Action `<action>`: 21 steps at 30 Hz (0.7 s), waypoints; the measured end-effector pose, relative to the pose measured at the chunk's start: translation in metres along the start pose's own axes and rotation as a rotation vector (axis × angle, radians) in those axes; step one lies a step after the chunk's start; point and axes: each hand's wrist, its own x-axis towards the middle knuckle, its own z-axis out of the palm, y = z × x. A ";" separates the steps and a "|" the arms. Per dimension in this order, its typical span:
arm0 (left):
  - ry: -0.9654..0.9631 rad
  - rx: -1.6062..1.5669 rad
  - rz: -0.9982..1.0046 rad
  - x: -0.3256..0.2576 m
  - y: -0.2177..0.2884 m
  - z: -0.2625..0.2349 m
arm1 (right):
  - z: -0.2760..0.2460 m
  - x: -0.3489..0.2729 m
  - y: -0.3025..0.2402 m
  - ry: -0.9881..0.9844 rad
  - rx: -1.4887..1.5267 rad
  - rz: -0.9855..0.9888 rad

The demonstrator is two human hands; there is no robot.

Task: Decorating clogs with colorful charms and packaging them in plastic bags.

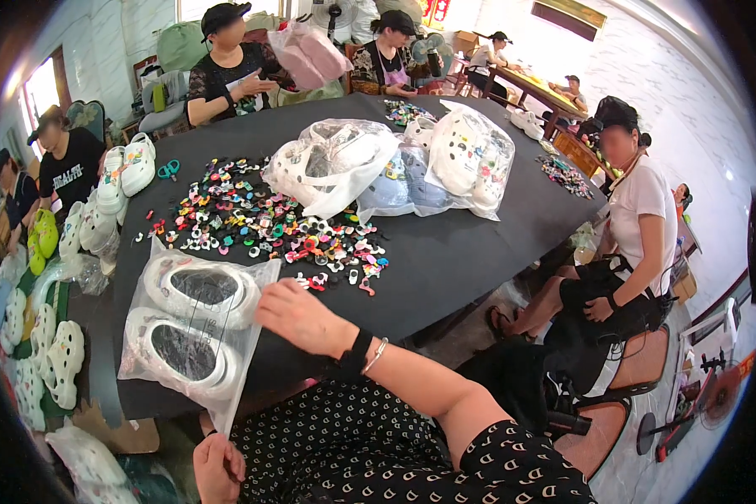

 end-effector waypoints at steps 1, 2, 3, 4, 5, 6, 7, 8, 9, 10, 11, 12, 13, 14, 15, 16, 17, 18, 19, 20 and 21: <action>0.007 0.056 0.025 -0.003 0.002 -0.005 | 0.001 -0.001 0.008 0.027 -0.024 0.009; 0.014 0.112 0.050 -0.006 0.005 -0.011 | 0.002 -0.003 0.016 0.053 -0.048 0.018; 0.024 0.091 -0.025 -0.010 0.009 -0.018 | 0.001 -0.006 0.025 0.061 -0.119 0.067; 0.035 0.087 -0.023 -0.015 0.010 -0.026 | 0.001 -0.006 0.031 0.069 -0.182 0.107; 0.047 0.132 0.015 -0.018 0.011 -0.032 | -0.004 -0.009 0.039 0.106 -0.179 0.140; 0.059 0.177 0.053 -0.021 0.013 -0.038 | -0.003 -0.013 0.045 0.078 -0.148 0.213; 0.079 0.248 -0.009 -0.024 0.017 -0.041 | -0.005 -0.015 0.046 0.030 -0.145 0.240; 0.090 0.247 -0.012 -0.023 0.019 -0.043 | -0.005 -0.016 0.045 -0.019 -0.142 0.266; 0.113 0.410 0.084 -0.020 0.021 -0.043 | -0.003 -0.016 0.041 -0.020 -0.129 0.262; 0.151 0.571 0.176 -0.021 0.022 -0.046 | -0.003 -0.009 0.026 0.033 -0.054 0.279; 0.293 0.696 0.312 -0.014 0.016 -0.050 | -0.005 -0.002 0.010 0.084 0.022 0.296; 0.438 0.824 0.444 -0.006 0.011 -0.052 | -0.011 0.003 -0.004 0.060 0.095 0.277; 0.531 0.912 0.559 0.000 0.020 -0.036 | -0.018 0.005 -0.018 0.069 0.138 0.234; 0.535 0.910 0.626 0.003 0.026 -0.026 | -0.019 0.007 -0.030 0.084 0.194 0.187; 0.513 1.006 0.811 0.007 0.033 -0.015 | -0.018 0.009 -0.039 0.086 0.230 0.170; 0.467 1.047 0.841 0.012 0.039 -0.004 | -0.018 0.008 -0.044 0.043 0.235 0.129; 0.419 1.147 0.918 0.018 0.041 0.004 | -0.017 0.008 -0.049 0.001 0.247 0.080; 0.355 1.228 0.982 0.026 0.042 0.013 | -0.013 0.007 -0.051 0.001 0.277 0.061; 0.327 1.324 1.022 0.035 0.041 0.023 | -0.009 0.004 -0.048 0.031 0.271 0.082; 0.317 1.429 1.015 0.039 0.042 0.032 | -0.007 0.005 -0.047 0.062 0.268 0.097; 0.276 1.482 0.981 0.045 0.040 0.035 | -0.007 0.009 -0.049 0.090 0.275 0.108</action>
